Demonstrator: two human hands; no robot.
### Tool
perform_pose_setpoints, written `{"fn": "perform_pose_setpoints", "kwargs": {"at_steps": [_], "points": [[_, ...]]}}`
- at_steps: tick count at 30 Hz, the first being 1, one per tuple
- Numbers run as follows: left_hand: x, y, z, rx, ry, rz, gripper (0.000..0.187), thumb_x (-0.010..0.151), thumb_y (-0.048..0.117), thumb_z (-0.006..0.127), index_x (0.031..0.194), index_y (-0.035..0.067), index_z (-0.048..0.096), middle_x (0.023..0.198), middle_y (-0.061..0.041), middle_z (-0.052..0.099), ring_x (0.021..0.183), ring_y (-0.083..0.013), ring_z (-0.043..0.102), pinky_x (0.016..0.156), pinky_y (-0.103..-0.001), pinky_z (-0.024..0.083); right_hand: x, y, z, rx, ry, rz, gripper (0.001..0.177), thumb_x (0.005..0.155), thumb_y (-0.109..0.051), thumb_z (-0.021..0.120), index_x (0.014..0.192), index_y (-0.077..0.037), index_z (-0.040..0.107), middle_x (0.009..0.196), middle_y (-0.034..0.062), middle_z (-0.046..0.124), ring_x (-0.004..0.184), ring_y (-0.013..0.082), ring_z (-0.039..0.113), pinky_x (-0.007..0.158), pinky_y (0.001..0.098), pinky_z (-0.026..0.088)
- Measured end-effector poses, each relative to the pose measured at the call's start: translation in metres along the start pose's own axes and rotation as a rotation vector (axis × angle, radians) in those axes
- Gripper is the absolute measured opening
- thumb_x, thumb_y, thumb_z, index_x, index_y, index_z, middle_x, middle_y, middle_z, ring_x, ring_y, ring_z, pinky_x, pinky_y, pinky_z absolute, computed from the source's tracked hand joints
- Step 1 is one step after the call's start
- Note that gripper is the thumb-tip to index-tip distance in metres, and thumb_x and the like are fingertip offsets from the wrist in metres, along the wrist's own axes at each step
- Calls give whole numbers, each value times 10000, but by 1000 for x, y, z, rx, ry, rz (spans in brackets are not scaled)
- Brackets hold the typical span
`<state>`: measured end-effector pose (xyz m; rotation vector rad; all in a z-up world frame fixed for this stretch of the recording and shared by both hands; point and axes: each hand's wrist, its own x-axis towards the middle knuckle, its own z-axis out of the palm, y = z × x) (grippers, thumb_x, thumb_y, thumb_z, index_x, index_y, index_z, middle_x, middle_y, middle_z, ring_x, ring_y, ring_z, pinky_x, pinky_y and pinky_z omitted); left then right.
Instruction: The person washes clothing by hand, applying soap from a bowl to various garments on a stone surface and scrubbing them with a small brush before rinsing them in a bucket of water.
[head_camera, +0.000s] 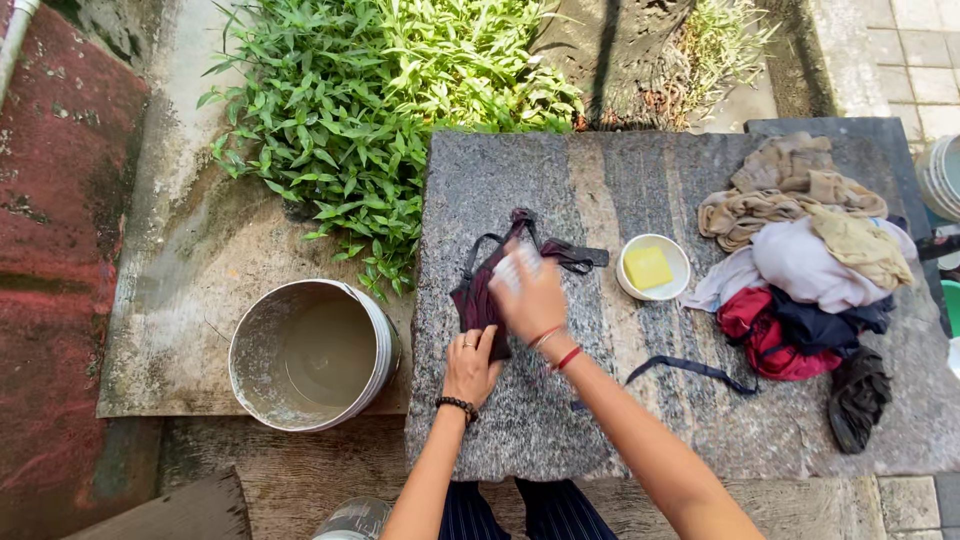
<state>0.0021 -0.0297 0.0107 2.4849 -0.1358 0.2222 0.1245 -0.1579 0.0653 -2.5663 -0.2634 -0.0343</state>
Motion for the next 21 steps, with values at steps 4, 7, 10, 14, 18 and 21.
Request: {"fn": "perform_pose_setpoints", "kwargs": {"at_steps": [4, 7, 10, 14, 18, 21], "points": [[-3, -16, 6, -7, -84, -73, 419, 698, 48, 767, 1076, 17, 590, 1024, -164, 569, 1006, -379, 537, 893, -483, 436, 16, 30, 65, -319, -148, -145, 608, 831, -504, 744, 1405, -426, 563, 1131, 161, 546, 1055, 367, 533, 846, 549, 413], [-3, -6, 1, 9, -130, -98, 377, 680, 45, 782, 993, 39, 573, 954, -151, 559, 969, -369, 539, 867, -480, 435, 150, 102, 65, -609, 95, 99, 430, 922, -550, 676, 1245, -267, 675, 1196, 182, 552, 1101, 379, 502, 859, 550, 376], [12, -3, -12, 37, -162, -122, 335, 698, 54, 797, 927, 52, 552, 934, -147, 551, 965, -360, 537, 867, -471, 439, 198, 103, 36, -490, 237, 126, 506, 860, -577, 661, 1295, -318, 645, 1145, 233, 554, 990, 382, 512, 785, 554, 389], [22, 2, -16, 29, -154, -114, 393, 638, 53, 805, 941, 39, 555, 944, -156, 556, 950, -368, 533, 863, -478, 437, 86, 33, 48, -468, -217, -139, 590, 796, -456, 729, 1335, -238, 630, 1096, 151, 566, 1014, 325, 538, 847, 471, 403], [21, -1, -12, 30, -191, -136, 370, 670, 67, 811, 936, 58, 554, 946, -140, 553, 954, -355, 536, 873, -470, 438, 116, 47, 70, -560, -240, -4, 723, 847, -729, 673, 1295, -162, 638, 1132, 98, 568, 1072, 278, 511, 906, 480, 361], [16, -4, -17, 59, -189, -131, 383, 663, 74, 818, 943, 58, 556, 957, -141, 553, 959, -358, 534, 868, -475, 436, 207, 103, 46, -514, 184, -35, 526, 859, -591, 675, 1322, -342, 658, 1111, 176, 570, 1043, 370, 513, 797, 531, 369]]}}
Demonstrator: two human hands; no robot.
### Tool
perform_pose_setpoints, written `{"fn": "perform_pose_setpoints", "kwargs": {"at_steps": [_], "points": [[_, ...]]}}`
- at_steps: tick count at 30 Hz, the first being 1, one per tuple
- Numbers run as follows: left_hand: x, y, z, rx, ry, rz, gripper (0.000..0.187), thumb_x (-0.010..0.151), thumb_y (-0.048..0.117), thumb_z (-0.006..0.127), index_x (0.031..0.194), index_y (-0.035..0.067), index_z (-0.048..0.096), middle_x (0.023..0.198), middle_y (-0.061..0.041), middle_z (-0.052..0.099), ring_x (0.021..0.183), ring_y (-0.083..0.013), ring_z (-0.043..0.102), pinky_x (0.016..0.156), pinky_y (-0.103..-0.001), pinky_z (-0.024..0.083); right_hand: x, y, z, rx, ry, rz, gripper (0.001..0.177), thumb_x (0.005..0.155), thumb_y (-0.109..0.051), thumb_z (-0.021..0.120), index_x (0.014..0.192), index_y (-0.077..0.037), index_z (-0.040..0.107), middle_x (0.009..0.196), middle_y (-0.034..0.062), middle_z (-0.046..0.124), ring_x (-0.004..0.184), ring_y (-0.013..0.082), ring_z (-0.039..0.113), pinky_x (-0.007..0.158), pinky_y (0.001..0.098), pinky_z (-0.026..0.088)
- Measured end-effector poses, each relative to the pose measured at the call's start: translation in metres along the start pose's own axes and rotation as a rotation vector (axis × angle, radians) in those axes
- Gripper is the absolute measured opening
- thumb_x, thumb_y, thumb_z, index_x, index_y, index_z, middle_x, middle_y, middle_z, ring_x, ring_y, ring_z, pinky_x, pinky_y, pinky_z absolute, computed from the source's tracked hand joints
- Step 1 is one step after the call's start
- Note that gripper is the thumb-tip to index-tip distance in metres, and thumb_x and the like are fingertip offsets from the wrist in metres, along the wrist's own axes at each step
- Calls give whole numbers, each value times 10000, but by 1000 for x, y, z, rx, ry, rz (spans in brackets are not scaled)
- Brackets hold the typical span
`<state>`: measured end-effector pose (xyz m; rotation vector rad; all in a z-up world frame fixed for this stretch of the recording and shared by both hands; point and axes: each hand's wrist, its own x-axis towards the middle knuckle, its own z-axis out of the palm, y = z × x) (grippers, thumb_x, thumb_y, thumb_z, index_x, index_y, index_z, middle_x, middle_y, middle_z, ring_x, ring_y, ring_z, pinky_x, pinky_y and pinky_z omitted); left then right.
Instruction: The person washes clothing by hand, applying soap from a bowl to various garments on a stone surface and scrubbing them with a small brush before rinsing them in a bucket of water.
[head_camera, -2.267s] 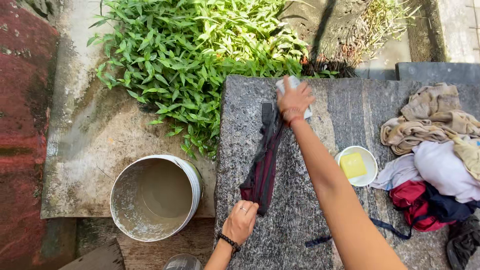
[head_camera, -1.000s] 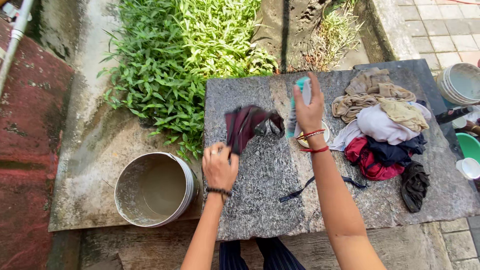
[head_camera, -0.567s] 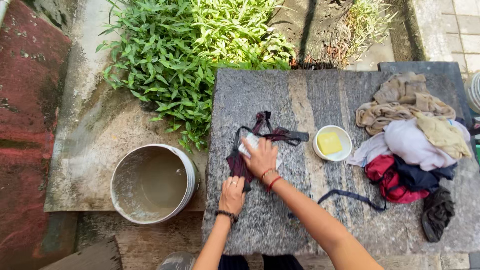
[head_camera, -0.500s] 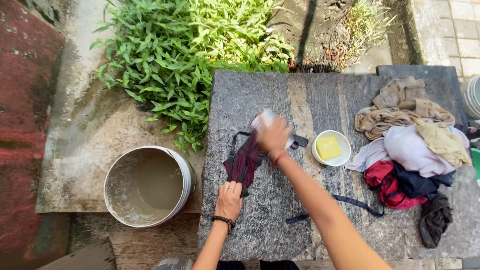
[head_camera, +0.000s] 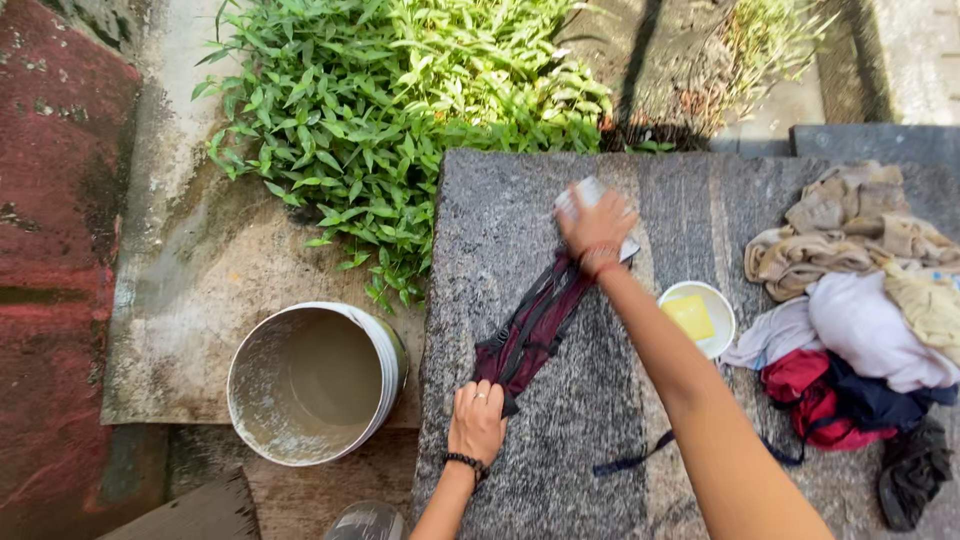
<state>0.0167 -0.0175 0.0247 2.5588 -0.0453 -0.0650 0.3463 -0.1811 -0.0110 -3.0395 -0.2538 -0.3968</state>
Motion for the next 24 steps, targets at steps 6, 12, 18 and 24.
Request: {"fn": "perform_pose_setpoints", "kwargs": {"at_steps": [6, 12, 18, 24], "points": [[6, 8, -7, -1, -9, -3, 425, 639, 86, 835, 952, 48, 550, 954, -147, 546, 946, -370, 523, 849, -481, 434, -113, -48, -61, 67, -468, -234, 552, 747, -434, 728, 1272, -289, 640, 1088, 149, 590, 1062, 342, 542, 881, 531, 374], [7, 3, -7, 27, -63, -32, 406, 660, 84, 833, 943, 56, 543, 950, -147, 532, 948, -360, 522, 864, -480, 430, -50, 35, -11, 35, -269, -18, 497, 855, -511, 725, 1331, -398, 639, 1001, 145, 561, 972, 320, 525, 865, 556, 333], [12, 6, 1, 27, 1, 24, 418, 645, 76, 825, 952, 46, 542, 938, -149, 527, 943, -359, 524, 864, -485, 427, -76, 21, -46, 279, -73, -57, 466, 840, -311, 720, 1301, -320, 653, 1070, 126, 591, 952, 313, 543, 843, 462, 415], [9, 7, 5, -18, -15, -11, 360, 660, 78, 806, 898, 62, 537, 929, -148, 528, 946, -366, 523, 868, -492, 423, -87, -34, -6, 112, -175, -268, 719, 708, -343, 765, 1406, -430, 617, 1020, 120, 558, 982, 324, 529, 798, 501, 387]]}}
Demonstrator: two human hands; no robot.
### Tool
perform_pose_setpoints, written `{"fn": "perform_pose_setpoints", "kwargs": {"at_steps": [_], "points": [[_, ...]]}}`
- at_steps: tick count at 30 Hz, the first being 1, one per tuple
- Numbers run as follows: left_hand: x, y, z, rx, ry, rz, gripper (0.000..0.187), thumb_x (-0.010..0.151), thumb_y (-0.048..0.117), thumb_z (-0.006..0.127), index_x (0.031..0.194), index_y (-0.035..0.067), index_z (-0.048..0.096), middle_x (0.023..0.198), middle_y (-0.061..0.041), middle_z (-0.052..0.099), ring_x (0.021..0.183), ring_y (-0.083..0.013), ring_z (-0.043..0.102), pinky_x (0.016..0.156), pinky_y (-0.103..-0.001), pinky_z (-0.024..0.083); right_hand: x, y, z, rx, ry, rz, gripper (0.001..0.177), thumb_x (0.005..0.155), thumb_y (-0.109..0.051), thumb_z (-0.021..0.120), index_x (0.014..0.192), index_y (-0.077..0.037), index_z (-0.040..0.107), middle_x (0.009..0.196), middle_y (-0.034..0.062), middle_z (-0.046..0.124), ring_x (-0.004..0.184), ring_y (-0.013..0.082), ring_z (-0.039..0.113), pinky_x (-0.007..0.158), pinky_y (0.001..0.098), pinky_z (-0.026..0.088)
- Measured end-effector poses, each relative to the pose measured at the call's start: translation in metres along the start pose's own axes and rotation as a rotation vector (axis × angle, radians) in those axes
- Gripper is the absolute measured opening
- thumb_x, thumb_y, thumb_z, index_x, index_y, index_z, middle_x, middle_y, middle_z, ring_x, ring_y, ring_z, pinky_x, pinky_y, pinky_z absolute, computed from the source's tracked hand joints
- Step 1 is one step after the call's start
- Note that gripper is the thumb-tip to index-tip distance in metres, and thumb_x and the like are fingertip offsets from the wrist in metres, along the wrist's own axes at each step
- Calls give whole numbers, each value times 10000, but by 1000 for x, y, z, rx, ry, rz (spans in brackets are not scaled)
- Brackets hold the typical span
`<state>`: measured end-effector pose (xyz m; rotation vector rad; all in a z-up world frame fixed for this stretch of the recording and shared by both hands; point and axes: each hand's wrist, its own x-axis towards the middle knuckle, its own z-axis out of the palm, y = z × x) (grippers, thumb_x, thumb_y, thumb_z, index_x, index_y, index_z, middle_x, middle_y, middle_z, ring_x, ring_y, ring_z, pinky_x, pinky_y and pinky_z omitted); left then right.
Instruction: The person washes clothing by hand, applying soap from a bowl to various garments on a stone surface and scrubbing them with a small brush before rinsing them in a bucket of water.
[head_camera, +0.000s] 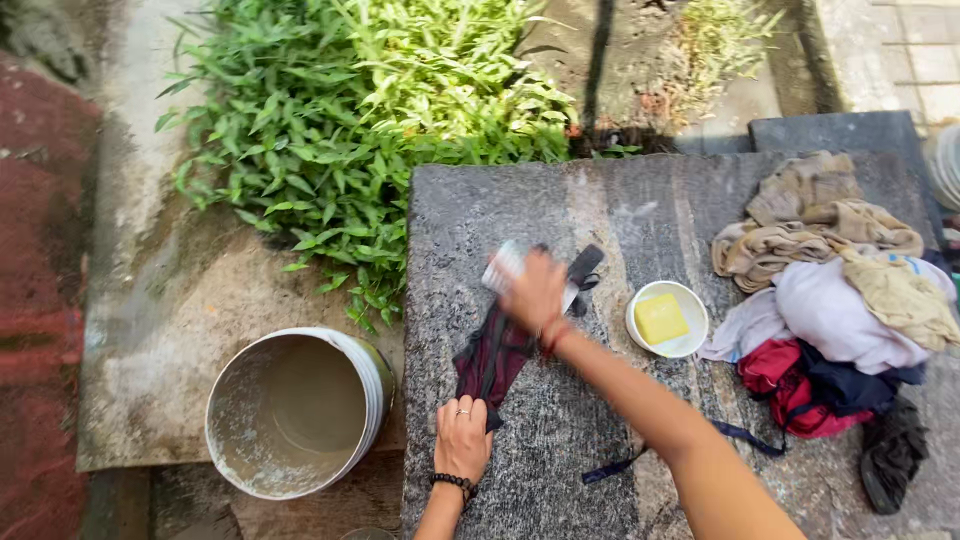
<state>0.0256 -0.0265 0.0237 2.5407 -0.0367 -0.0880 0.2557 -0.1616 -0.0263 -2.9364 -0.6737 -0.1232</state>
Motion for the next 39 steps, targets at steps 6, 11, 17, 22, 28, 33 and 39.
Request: {"fn": "perform_pose_setpoints", "kwargs": {"at_steps": [6, 11, 17, 22, 28, 33, 39], "points": [[-33, -19, -2, -134, 109, -64, 270, 760, 15, 694, 1008, 31, 588, 996, -168, 569, 1002, -367, 534, 904, -474, 423, 82, 96, -8, -41, 160, 545, 605, 774, -534, 743, 1345, -389, 605, 1158, 237, 539, 1103, 450, 513, 833, 631, 416], [-23, -14, -22, -350, 596, -96, 248, 900, -16, 592, 1142, 30, 613, 1137, -164, 612, 1128, -349, 560, 1021, -463, 440, -35, 49, -97, 212, 94, 393, 642, 883, -504, 708, 1483, -334, 557, 1114, 251, 530, 1058, 448, 518, 858, 544, 457], [84, 48, -8, 64, 413, 260, 589, 786, 360, 778, 1296, 102, 637, 1403, -174, 510, 1292, -429, 435, 1043, -567, 325, -178, -10, -123, -29, -159, 382, 664, 847, -538, 686, 1463, -363, 510, 1130, 179, 561, 1056, 378, 535, 806, 525, 453], [115, 40, 28, 296, 32, 7, 536, 853, 488, 754, 1279, 185, 636, 1273, -92, 605, 1217, -311, 513, 1008, -531, 336, -209, 4, -93, -132, -84, 240, 778, 817, -504, 685, 1524, -315, 422, 1307, 200, 554, 1182, 383, 520, 893, 558, 416], [123, 4, 54, -325, 187, -215, 321, 845, 369, 768, 1061, 132, 756, 903, -62, 739, 846, -195, 655, 761, -387, 478, -209, 7, -106, 200, 238, 52, 682, 935, -519, 644, 1486, -169, 445, 1370, 216, 542, 1314, 401, 476, 1109, 603, 345], [87, 16, 37, -1525, 88, -143, 205, 1009, 192, 730, 936, 1, 749, 881, -36, 708, 761, -118, 632, 671, -298, 491, -148, 5, -110, 1723, -131, 657, 697, 904, -618, 540, 1427, -158, 504, 1295, 125, 633, 1215, 317, 605, 1001, 543, 477], [68, 51, -38, -1655, -129, -14, 82, 880, 86, 697, 949, 45, 710, 946, -14, 735, 909, -110, 696, 847, -290, 546, -122, -9, -139, 2163, -732, 270, 610, 843, -257, 773, 1386, -106, 541, 1293, 81, 619, 1158, 211, 646, 951, 391, 550]]}}
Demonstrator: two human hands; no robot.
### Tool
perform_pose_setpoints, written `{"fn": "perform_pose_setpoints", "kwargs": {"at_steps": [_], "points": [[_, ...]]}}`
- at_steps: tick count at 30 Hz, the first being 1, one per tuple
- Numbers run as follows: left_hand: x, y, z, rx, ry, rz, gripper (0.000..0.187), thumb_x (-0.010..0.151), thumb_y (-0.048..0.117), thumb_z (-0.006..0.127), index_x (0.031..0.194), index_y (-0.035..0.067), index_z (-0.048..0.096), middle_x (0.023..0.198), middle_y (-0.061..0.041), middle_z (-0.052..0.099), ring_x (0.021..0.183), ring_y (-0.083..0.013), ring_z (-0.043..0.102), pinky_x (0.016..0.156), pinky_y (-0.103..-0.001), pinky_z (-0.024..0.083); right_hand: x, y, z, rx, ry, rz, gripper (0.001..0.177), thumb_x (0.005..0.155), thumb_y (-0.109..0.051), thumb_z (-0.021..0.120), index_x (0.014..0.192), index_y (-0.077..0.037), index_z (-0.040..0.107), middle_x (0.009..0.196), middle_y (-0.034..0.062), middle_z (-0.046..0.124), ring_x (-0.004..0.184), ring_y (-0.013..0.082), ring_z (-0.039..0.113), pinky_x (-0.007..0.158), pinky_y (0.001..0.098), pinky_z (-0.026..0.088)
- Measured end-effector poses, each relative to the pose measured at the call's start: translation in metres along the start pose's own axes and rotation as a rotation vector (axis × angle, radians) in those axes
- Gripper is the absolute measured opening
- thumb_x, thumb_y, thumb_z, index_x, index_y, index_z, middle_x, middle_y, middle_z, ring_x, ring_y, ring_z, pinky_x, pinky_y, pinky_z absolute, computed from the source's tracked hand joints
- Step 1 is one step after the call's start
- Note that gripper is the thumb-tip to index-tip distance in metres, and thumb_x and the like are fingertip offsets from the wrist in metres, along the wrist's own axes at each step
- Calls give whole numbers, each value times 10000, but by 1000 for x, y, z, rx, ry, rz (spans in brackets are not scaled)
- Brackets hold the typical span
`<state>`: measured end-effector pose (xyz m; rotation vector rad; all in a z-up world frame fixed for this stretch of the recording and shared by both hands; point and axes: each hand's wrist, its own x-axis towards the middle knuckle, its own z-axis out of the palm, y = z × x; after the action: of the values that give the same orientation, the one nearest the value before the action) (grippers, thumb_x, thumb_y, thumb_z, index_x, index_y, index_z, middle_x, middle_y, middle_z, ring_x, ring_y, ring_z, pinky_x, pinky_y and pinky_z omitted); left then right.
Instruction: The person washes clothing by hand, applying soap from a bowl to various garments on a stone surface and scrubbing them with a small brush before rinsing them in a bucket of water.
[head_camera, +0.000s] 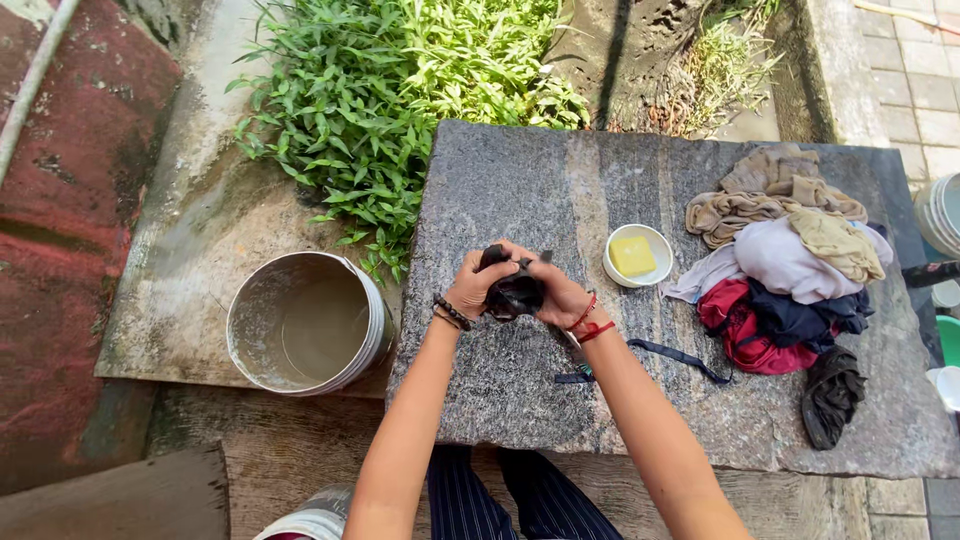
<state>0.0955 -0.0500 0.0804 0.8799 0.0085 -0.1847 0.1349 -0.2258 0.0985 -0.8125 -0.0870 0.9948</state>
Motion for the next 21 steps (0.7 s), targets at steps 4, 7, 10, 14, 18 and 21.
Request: {"fn": "perform_pose_setpoints", "kwargs": {"at_steps": [4, 7, 10, 14, 18, 21], "points": [[3, -5, -10, 164, -3, 119, 92, 888, 64, 695, 807, 21, 688, 846, -44, 725, 851, -129, 698, 815, -293, 548, 15, 29, -16, -459, -41, 72, 577, 746, -79, 886, 1252, -30, 611, 1110, 66, 690, 977, 174, 690, 829, 362, 582], [11, -41, -26, 167, 220, 227, 251, 931, 45, 703, 691, 21, 632, 681, -42, 649, 637, -125, 613, 628, -296, 486, 36, 62, -32, -1111, 99, -244, 328, 761, -122, 868, 1021, 0, 710, 892, 125, 774, 847, 292, 739, 741, 425, 610], [18, -80, -34, 106, 530, 306, 298, 912, 38, 703, 637, 37, 586, 590, -28, 607, 514, -123, 570, 506, -301, 434, 43, 78, -35, -1593, 382, -414, 485, 701, -215, 906, 1048, -45, 612, 836, 223, 722, 814, 432, 699, 710, 475, 575], [28, -94, -45, -63, 794, 367, 256, 858, 20, 713, 650, 50, 567, 582, -21, 587, 465, -129, 539, 460, -309, 400, 41, 81, -20, -1733, 467, -405, 495, 752, -199, 797, 1182, -93, 578, 851, 232, 720, 780, 467, 682, 669, 556, 536], [9, -67, -70, -172, 846, 374, 274, 870, 44, 707, 640, 56, 558, 554, -33, 576, 467, -147, 556, 484, -301, 448, 62, 88, 20, -1822, 450, -316, 415, 839, -215, 740, 1204, -140, 559, 857, 195, 724, 759, 435, 699, 669, 547, 544], [-26, -27, -109, -252, 883, 342, 247, 899, 72, 719, 704, 33, 572, 612, -54, 610, 515, -152, 574, 531, -288, 471, 90, 102, 73, -1799, 346, -332, 448, 810, -204, 753, 1202, -146, 543, 857, 175, 726, 771, 427, 700, 656, 541, 535]]}}
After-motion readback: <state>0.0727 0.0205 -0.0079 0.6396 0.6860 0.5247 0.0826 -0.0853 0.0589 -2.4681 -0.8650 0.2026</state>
